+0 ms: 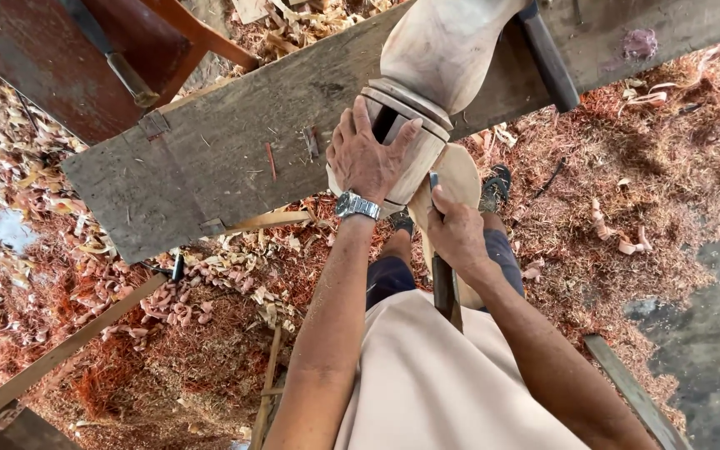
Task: Carving and shaping a decorative wooden furniture leg using manual tools.
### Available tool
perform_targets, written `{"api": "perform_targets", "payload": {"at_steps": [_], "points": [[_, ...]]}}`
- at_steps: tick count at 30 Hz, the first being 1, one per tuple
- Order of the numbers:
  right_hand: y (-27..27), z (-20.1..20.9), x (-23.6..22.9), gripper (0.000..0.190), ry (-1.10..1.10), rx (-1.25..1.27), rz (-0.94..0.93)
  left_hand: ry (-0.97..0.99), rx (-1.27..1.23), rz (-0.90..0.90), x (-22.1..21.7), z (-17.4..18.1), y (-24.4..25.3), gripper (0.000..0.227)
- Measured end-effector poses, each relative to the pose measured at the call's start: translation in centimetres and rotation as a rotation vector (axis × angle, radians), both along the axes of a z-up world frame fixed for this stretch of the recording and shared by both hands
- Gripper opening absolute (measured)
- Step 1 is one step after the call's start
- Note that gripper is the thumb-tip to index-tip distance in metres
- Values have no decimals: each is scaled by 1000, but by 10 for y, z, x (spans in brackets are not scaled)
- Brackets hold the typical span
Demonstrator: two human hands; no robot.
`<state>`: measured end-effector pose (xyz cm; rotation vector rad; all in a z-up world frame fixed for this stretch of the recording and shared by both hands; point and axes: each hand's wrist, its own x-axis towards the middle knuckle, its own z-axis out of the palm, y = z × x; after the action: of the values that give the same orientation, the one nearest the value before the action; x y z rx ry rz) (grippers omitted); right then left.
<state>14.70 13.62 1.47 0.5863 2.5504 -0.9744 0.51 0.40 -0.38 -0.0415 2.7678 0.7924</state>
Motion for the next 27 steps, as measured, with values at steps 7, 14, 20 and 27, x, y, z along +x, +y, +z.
{"api": "perform_targets", "payload": {"at_steps": [7, 14, 20, 27], "points": [[-3, -7, 3, 37, -36, 7, 10, 1, 1, -7, 0, 0, -1, 115], [-14, 10, 2, 37, -78, -11, 3, -2, -11, -20, 0, -1, 0, 116], [-22, 6, 22, 33, -94, -48, -7, 10, -4, -13, 1, 0, -1, 117], [10, 34, -15, 38, -192, -126, -163, 13, 2, -17, -1, 3, -3, 113]]}}
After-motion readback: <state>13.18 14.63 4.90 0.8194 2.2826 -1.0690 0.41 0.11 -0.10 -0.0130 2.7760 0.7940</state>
